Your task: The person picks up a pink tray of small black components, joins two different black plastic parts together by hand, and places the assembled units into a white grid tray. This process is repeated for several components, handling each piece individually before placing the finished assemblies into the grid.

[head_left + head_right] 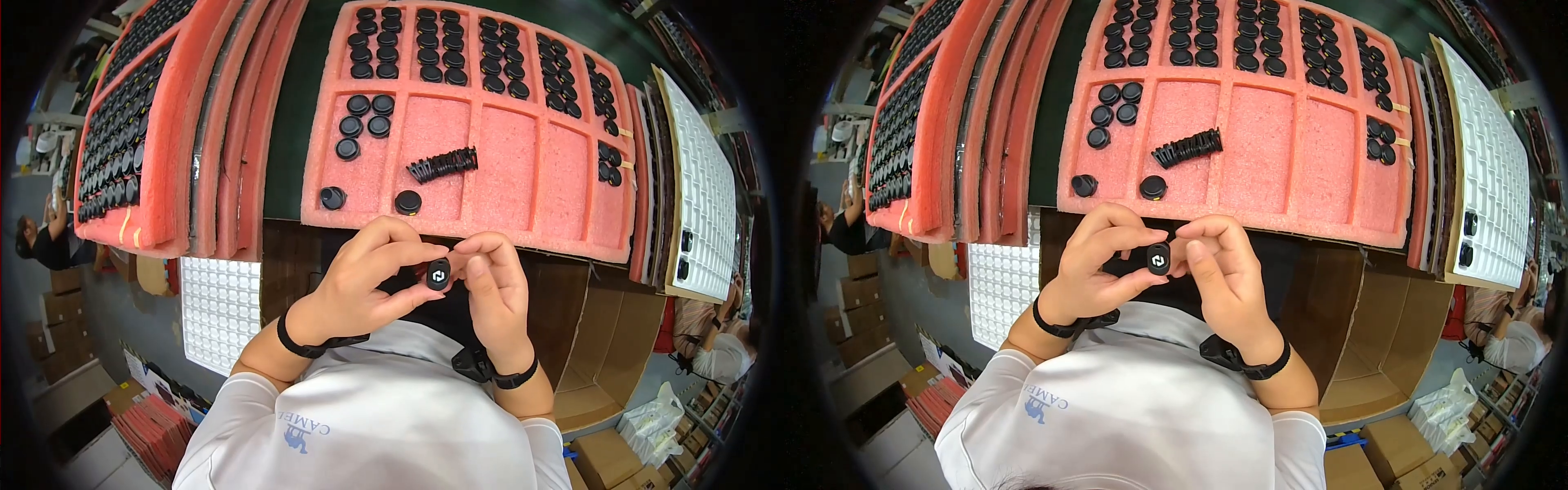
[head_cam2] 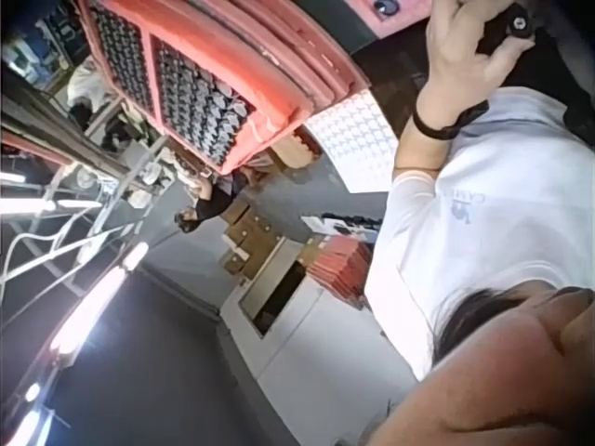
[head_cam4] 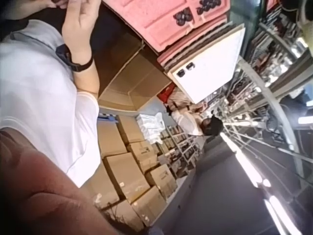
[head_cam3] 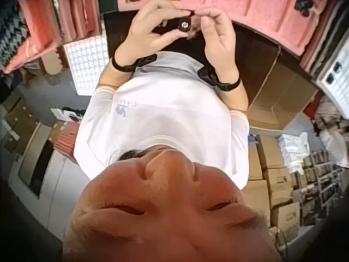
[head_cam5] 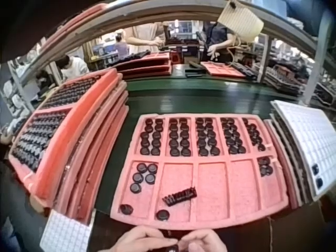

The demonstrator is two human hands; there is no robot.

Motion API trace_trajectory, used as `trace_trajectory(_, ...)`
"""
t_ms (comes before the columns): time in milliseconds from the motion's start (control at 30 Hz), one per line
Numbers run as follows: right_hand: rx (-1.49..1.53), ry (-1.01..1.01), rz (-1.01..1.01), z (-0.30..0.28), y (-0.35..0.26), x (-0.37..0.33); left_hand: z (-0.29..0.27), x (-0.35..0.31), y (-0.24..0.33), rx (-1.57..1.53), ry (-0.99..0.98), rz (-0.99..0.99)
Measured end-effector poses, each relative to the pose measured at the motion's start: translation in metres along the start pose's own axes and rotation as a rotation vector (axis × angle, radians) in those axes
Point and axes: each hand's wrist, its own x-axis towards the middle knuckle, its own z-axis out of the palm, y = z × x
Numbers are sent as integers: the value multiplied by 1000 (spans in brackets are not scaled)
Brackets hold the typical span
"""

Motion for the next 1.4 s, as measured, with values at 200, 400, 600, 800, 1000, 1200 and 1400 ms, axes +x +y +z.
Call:
trace_trajectory(200, -415, -135, -161, -7, 9, -1, 3, 1, 0, 39, 38, 36)
trace_trajectory(400, -576, -87, -299, -5, 13, 3, 7, -3, -5, 90, 52, 91)
trace_trajectory(600, -597, -47, -391, -3, 16, 5, 9, -3, -2, 88, 59, 78)
trace_trajectory(800, -386, -24, -174, -4, 12, 1, 12, -4, -2, 49, 50, 69)
trace_trajectory(1000, -534, -102, -228, -13, 16, 3, 14, -3, -5, 63, 58, 75)
trace_trajectory(1200, -611, -85, -279, -13, 11, 7, 13, -3, -6, 103, 36, 69)
trace_trajectory(1400, -445, -7, -127, -10, 9, 3, 14, -2, -5, 68, 31, 54)
